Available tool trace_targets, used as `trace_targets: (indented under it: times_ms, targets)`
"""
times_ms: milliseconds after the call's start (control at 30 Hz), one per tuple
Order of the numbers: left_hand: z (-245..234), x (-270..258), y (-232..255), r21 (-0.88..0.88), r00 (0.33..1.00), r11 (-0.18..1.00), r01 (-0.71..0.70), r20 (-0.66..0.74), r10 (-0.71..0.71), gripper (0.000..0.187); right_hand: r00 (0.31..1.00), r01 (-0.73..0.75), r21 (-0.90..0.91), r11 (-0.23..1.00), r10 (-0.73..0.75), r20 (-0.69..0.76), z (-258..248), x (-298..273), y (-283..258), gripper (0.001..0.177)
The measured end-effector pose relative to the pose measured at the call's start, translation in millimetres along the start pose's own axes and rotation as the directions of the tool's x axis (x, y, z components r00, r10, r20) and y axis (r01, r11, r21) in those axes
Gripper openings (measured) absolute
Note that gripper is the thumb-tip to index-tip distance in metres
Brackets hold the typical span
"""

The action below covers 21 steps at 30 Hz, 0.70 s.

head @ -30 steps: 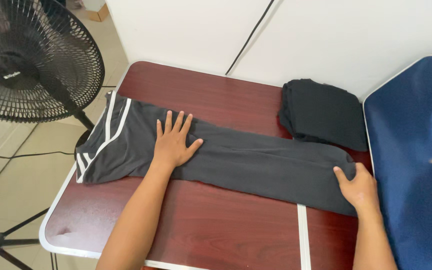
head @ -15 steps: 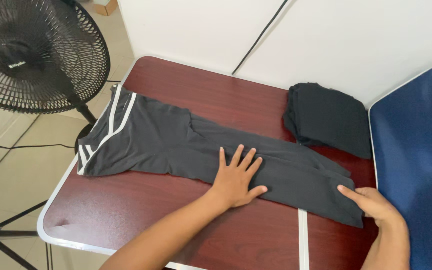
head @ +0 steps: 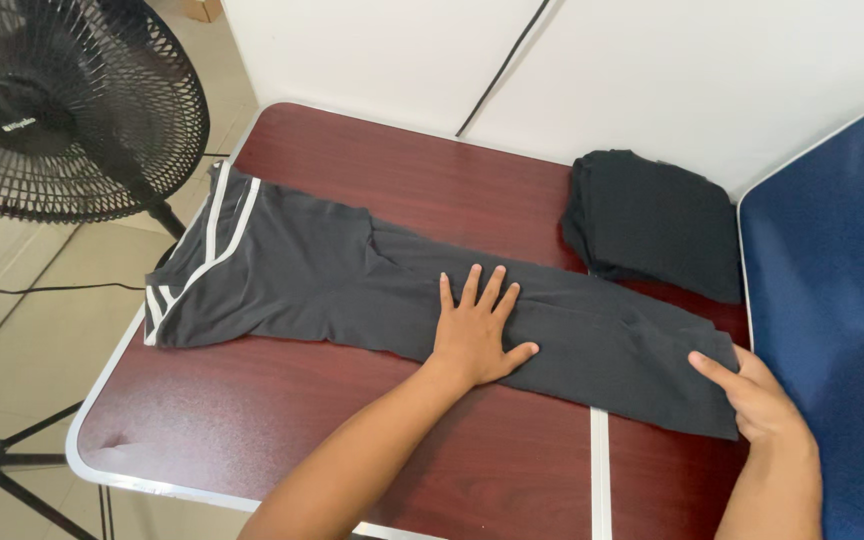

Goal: The person folds a dark gray t-shirt on a wooden table. They smooth the shirt, fold the sides inward, fold the bottom up, and then fold the shirt in half to create a compact rectangle.

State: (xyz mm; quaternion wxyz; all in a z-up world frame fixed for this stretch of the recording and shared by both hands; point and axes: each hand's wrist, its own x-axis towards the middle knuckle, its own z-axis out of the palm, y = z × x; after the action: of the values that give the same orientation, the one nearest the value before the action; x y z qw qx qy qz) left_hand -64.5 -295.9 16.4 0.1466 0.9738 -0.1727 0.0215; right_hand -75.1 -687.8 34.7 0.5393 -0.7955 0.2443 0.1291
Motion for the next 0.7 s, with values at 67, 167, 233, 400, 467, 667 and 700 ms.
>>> trace_targets:
  times_ms: [67, 167, 233, 400, 467, 667, 700]
  targets:
    - [1.2, -3.7, 1.7, -0.004, 1.000, 1.000, 0.003, 0.012, -0.003, 0.095, 0.999, -0.020, -0.011, 1.000, 0.020, 0.026, -0.7, -0.3, 3.5, 0.070]
    - [0.1, -1.4, 1.2, -0.003, 1.000, 1.000, 0.004, 0.009, -0.004, 0.095, 0.993, -0.077, -0.013, 0.997, 0.075, -0.095, -0.1, 0.0, 1.7, 0.065]
    - [0.6, -0.9, 1.1, -0.004, 1.000, 1.000, 0.002, 0.005, -0.002, 0.096, 0.971, -0.054, -0.006, 0.999, 0.052, -0.233, -3.9, 2.1, 2.5, 0.061]
    - [-0.8, -2.2, -0.3, -0.030, 1.000, 0.999, -0.019, -0.002, 0.019, 0.098, 0.972, 0.234, 0.475, 0.848, -0.216, -0.094, -20.5, 14.1, 24.5, 0.041]
    - [-1.0, -6.2, -1.2, -0.040, 0.999, 0.999, -0.030, 0.015, 0.031, 0.100, 0.952, 0.289, 0.552, 0.782, -0.295, -0.081, -25.5, 15.3, 35.3, 0.039]
    - [0.6, -10.3, -2.2, -0.009, 0.999, 0.999, -0.038, 0.011, 0.038, 0.097, 0.927, 0.343, 0.571, 0.746, -0.366, -0.078, -35.9, 11.0, 38.7, 0.035]
    - [2.0, -10.1, -0.8, 0.004, 0.999, 0.999, -0.045, 0.007, 0.045, 0.096, 0.924, 0.340, 0.601, 0.724, -0.375, -0.071, -37.3, 9.9, 37.9, 0.034]
